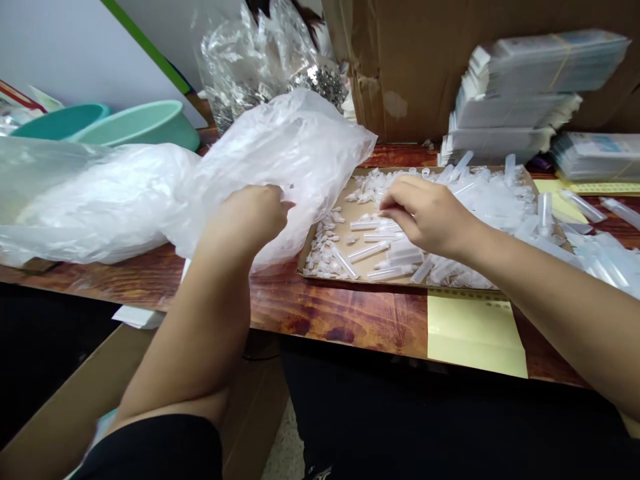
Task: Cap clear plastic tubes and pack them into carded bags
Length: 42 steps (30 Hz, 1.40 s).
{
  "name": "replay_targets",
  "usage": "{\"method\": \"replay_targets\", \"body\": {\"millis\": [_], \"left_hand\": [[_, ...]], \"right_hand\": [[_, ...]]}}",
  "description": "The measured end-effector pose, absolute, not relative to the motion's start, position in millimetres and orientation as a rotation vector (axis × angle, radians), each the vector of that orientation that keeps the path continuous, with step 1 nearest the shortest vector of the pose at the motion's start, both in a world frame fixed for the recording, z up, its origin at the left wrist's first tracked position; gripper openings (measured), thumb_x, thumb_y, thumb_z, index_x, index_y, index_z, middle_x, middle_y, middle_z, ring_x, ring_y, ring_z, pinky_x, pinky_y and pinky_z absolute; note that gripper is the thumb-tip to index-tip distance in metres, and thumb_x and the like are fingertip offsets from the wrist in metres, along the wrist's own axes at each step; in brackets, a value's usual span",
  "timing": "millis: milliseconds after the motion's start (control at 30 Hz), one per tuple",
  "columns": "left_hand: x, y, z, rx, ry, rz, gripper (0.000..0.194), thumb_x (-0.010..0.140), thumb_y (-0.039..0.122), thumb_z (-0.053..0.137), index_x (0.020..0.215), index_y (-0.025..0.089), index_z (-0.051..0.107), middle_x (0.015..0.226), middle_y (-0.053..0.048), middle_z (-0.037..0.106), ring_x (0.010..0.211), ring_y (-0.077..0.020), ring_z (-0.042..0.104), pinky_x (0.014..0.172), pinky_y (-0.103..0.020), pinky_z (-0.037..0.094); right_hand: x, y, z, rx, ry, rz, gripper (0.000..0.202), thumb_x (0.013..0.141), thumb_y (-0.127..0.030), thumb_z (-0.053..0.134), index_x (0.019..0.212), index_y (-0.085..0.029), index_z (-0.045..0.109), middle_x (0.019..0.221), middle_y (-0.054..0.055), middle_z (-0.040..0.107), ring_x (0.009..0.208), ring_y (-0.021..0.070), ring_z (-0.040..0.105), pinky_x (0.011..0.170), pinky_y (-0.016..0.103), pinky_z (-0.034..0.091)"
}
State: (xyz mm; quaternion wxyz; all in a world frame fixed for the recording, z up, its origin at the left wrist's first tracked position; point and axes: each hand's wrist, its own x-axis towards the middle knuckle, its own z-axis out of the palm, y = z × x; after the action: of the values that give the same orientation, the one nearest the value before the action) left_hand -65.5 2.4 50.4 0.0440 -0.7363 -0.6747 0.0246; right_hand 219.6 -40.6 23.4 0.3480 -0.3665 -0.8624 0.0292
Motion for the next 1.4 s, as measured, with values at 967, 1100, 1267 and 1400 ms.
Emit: {"method": "replay_targets", "body": {"millis": [967,1100,1267,1400], "left_hand": [[42.8,-43.4,-12.4,-3.500,-1.128,-1.735,0.039,0.099,0.054,0.059,0.116,0.021,0.075,0.107,-0.008,0.079,0.101,-0.0208,0.073,0.094,-0.032,0.056],[40.3,-49.9,-15.1,-3.377,-1.014,-1.730,0.031,0.102,0.043,0.058,0.117,0.021,0.073,0.114,-0.009,0.079,0.103,-0.0216,0.074,0.094,-0.033,0.056],[37.4,-55.1,-18.6,-3.195,-0.882,-1.736,0.026,0.102,0.035,0.058,0.119,0.020,0.071,0.104,-0.009,0.079,0.090,-0.0194,0.074,0.084,-0.030,0.057],[30.6,-46.4,-12.2,-3.096,-0.908,-1.785,0.023,0.099,0.034,0.062,0.113,0.020,0.072,0.102,-0.009,0.078,0.085,-0.0187,0.071,0.081,-0.031,0.055]], "right_hand": [[241.1,-96.1,8.2,-1.059,-1.339,0.472,0.008,0.087,-0.035,0.081,0.085,-0.028,0.077,0.081,0.001,0.074,0.072,0.0163,0.071,0.069,0.033,0.063],[239.5,-99.3,10.3,-1.082,-1.422,0.459,0.004,0.087,-0.029,0.080,0.084,-0.032,0.079,0.081,0.000,0.075,0.072,0.0173,0.072,0.067,0.033,0.063],[231.7,-101.2,10.8,-1.099,-1.410,0.462,0.006,0.086,-0.026,0.081,0.084,-0.032,0.079,0.078,-0.001,0.076,0.068,0.0171,0.073,0.066,0.033,0.064],[227.4,-90.4,27.5,-1.143,-1.427,0.481,0.005,0.084,-0.030,0.083,0.080,-0.031,0.079,0.073,-0.001,0.075,0.064,0.0165,0.071,0.062,0.033,0.062]]}}
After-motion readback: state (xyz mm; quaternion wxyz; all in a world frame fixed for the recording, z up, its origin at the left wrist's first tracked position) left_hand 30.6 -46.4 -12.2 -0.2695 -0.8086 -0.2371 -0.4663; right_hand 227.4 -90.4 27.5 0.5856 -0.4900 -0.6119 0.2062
